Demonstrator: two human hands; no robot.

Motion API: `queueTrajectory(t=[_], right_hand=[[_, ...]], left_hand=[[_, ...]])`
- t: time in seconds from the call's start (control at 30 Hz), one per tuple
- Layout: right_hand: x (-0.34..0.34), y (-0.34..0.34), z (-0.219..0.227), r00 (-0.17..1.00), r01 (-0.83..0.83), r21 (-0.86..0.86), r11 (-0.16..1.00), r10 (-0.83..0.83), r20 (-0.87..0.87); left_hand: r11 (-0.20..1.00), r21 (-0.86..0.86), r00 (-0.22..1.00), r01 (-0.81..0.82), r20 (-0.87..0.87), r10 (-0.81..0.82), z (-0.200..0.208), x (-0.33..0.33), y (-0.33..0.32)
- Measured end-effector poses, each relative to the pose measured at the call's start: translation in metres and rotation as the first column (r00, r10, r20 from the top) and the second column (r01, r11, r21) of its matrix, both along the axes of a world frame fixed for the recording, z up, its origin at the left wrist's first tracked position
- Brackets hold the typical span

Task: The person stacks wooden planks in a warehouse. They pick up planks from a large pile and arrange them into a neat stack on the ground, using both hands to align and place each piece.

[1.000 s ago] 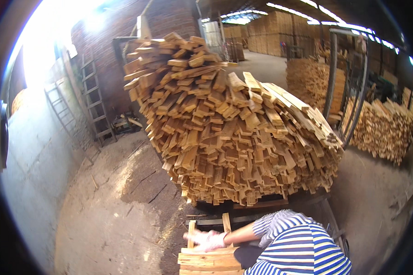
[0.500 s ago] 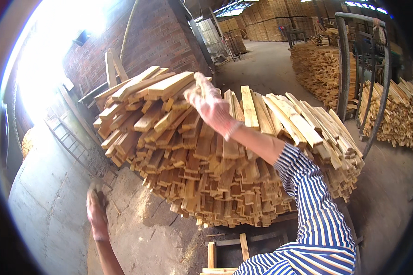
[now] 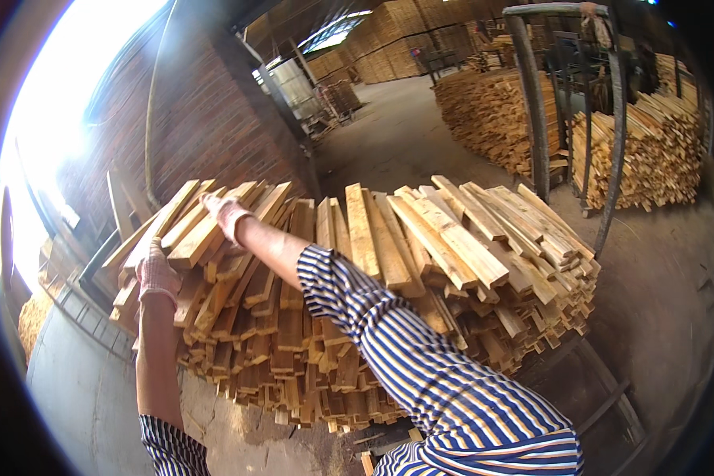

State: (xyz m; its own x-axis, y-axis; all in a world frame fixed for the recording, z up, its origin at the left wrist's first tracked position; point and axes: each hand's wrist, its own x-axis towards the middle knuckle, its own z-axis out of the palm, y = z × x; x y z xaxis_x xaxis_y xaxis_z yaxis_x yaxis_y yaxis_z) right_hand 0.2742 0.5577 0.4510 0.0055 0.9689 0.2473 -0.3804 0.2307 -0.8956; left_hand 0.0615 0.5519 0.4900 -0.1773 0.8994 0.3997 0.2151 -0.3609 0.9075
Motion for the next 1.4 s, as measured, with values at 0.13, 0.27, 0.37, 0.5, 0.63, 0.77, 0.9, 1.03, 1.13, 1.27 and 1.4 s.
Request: queueTrajectory(t=[0.13, 0.27, 0.37, 0.5, 0.63, 0.77, 0.9, 1.03, 1.13, 1.27, 1.4], right_hand=[[0.012, 0.013, -0.005, 0.993, -0.036, -0.032, 0.999, 0.032, -0.115], [0.035, 0.020, -0.014, 0.987, -0.045, -0.056, 0.997, 0.036, -0.159], [0.029, 0.022, -0.011, 0.981, -0.062, -0.070, 0.996, 0.047, -0.187], [0.027, 0.018, -0.011, 0.991, -0.049, -0.069, 0.996, 0.040, -0.124], [0.017, -0.033, -0.003, 0.994, 0.036, -0.114, 0.993, -0.024, 0.111], [-0.019, -0.151, -0.001, 0.885, 0.044, 0.047, 0.998, -0.061, 0.462], [-0.044, -0.220, -0.038, 0.998, -0.060, -0.017, 0.998, 0.060, -0.028], [-0.056, -0.256, -0.088, 0.968, -0.125, -0.123, 0.985, 0.094, -0.231], [-0.063, -0.289, -0.161, 0.997, 0.050, 0.046, 0.998, -0.047, -0.058], [-0.142, -0.337, -0.257, 0.967, 0.179, 0.093, 0.979, -0.193, 0.165], [-0.186, -0.417, -0.293, 0.836, 0.296, 0.395, 0.870, -0.436, 0.333]], left_hand=[[0.971, 0.226, 0.931, 0.073, -0.364, 0.014, -0.019, 0.026, -0.005], [0.961, -0.019, 0.962, 0.274, 0.016, -0.274, 0.004, 0.062, -0.057], [0.881, -0.317, 0.902, 0.351, -0.137, -0.409, 0.035, 0.043, -0.051], [0.820, -0.484, 0.822, 0.306, -0.300, -0.484, 0.026, 0.056, -0.052], [0.769, -0.494, 0.807, 0.406, -0.201, -0.555, 0.025, 0.038, -0.091], [0.706, -0.569, 0.781, 0.422, -0.166, -0.602, 0.028, -0.043, -0.171], [0.778, -0.541, 0.868, 0.319, -0.164, -0.469, 0.016, -0.076, -0.286], [0.669, -0.610, 0.830, 0.425, -0.032, -0.557, -0.063, -0.084, -0.324], [0.594, -0.505, 0.727, 0.627, 0.105, -0.678, -0.136, -0.100, -0.338], [0.544, -0.416, 0.674, 0.728, 0.294, -0.677, -0.199, -0.126, -0.343], [0.748, -0.192, 0.744, 0.635, 0.413, -0.526, -0.253, -0.143, -0.362]])
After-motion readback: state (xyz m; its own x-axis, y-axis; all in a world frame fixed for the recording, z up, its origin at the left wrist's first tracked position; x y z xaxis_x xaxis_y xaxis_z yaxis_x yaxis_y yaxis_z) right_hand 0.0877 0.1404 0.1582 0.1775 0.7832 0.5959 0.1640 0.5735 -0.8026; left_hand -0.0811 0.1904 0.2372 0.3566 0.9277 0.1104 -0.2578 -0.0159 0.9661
